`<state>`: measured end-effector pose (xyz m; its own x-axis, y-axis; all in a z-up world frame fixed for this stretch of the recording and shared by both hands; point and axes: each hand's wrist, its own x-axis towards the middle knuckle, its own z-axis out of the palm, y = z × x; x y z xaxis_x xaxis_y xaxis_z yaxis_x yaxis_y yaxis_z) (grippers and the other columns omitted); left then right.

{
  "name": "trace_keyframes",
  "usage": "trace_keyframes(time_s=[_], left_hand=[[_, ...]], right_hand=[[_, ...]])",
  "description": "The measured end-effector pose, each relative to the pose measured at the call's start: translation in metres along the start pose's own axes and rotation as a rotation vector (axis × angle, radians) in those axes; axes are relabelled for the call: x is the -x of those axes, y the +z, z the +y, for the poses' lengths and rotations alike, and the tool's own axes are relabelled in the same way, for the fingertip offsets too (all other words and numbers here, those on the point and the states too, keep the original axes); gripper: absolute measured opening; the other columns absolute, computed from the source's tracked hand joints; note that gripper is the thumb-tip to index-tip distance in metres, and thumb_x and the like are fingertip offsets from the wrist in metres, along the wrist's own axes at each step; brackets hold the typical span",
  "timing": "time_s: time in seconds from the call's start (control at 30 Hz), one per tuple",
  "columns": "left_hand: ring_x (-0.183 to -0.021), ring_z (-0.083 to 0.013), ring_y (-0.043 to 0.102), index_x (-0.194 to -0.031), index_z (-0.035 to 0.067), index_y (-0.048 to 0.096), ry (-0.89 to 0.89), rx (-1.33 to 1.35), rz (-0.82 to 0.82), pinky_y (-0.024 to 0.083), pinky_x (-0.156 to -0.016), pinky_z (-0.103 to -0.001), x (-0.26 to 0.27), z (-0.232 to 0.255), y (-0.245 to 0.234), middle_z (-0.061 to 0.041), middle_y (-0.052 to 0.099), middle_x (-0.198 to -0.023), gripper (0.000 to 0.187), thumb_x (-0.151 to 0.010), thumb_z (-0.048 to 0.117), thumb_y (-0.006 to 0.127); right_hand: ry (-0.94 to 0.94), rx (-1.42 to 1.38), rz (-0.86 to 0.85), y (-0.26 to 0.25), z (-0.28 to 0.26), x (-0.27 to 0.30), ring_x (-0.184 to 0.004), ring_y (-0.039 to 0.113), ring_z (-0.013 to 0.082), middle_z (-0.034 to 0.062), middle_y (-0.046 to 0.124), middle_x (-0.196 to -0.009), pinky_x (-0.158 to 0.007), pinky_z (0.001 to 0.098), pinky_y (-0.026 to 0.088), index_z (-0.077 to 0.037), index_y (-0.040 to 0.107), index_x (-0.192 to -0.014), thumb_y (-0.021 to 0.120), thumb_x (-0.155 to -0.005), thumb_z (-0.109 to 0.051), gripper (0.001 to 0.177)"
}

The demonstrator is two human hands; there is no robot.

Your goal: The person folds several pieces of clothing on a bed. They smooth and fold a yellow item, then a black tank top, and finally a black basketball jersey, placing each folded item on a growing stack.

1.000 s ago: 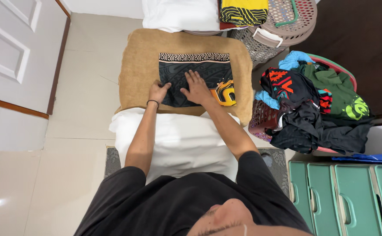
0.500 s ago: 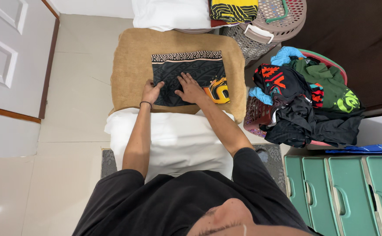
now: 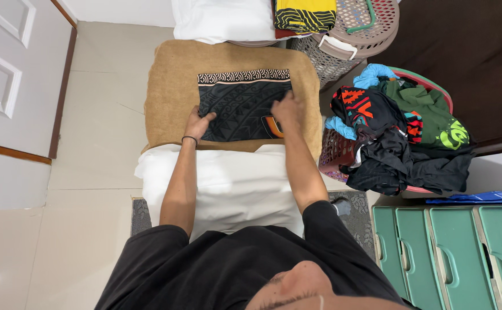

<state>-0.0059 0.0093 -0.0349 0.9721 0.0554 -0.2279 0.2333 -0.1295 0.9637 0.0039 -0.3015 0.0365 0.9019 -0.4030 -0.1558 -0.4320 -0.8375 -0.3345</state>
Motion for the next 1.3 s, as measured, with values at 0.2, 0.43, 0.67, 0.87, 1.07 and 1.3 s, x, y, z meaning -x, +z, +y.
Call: trace_keyframes(time_s=[0.2,0.43,0.67,0.87,1.07,1.3], left_hand=[[-0.123,-0.0293,0.062,-0.143,-0.003,0.042,0.0,0.008,-0.007,0.047,-0.107,-0.034,0.009,0.012,0.001,-0.021,0.063,-0.133,0.069,-0.083,0.013,0.073],[-0.114,-0.0286,0.067,-0.13,-0.003,0.056,-0.015,0.015,0.02,0.051,-0.1,-0.034,0.009,0.014,0.001,-0.02,0.071,-0.122,0.05,-0.087,0.017,0.071],[-0.108,-0.03,0.069,-0.126,-0.001,0.057,0.045,-0.117,0.064,0.052,-0.096,-0.035,0.013,0.017,0.002,-0.019,0.072,-0.115,0.046,-0.087,0.019,0.07],[-0.096,-0.0407,0.068,-0.11,0.002,0.066,0.42,-0.603,0.526,0.053,-0.085,-0.046,0.016,0.012,0.005,-0.021,0.071,-0.105,0.037,-0.087,0.029,0.077],[-0.088,-0.0231,0.066,-0.114,0.002,0.068,0.169,0.133,0.298,0.055,-0.076,-0.04,-0.008,0.01,0.0,-0.01,0.069,-0.1,0.042,-0.101,0.042,0.062],[-0.095,-0.0048,0.068,-0.119,0.001,0.072,0.087,0.458,0.141,0.053,-0.08,-0.019,-0.025,0.0,-0.014,-0.005,0.074,-0.115,0.039,-0.107,0.037,0.063]], right_hand=[[0.167,0.012,-0.258,-0.012,0.02,-0.008,-0.13,0.06,0.0358,0.0184,0.063,-0.14,-0.107,0.0461,0.048,-0.002,0.066,-0.133,0.068,-0.091,-0.053,0.066],[0.132,-0.052,-0.225,0.022,0.056,-0.039,-0.12,0.065,0.0366,0.0203,0.07,-0.126,-0.102,0.0454,0.05,-0.005,0.073,-0.12,0.074,-0.082,-0.051,0.06],[-0.046,-0.414,-0.143,0.034,0.1,-0.06,-0.118,0.068,0.0334,0.0226,0.07,-0.124,-0.1,0.0391,0.051,-0.001,0.067,-0.126,0.072,-0.086,-0.032,0.052],[-0.335,-0.637,0.112,0.013,0.063,-0.058,-0.117,0.068,0.0334,0.0222,0.071,-0.125,-0.099,0.0392,0.052,0.0,0.063,-0.132,0.071,-0.091,-0.026,0.049],[-0.637,-0.349,0.217,-0.001,-0.065,-0.001,-0.105,0.067,0.0429,0.0273,0.071,-0.115,-0.09,0.0474,0.054,-0.005,0.067,-0.13,0.067,-0.09,-0.023,0.044],[-0.73,0.033,-0.262,0.055,-0.158,0.114,-0.097,0.067,0.0426,0.026,0.067,-0.109,-0.082,0.0529,0.054,-0.005,0.051,-0.139,0.062,-0.09,-0.033,0.057]])
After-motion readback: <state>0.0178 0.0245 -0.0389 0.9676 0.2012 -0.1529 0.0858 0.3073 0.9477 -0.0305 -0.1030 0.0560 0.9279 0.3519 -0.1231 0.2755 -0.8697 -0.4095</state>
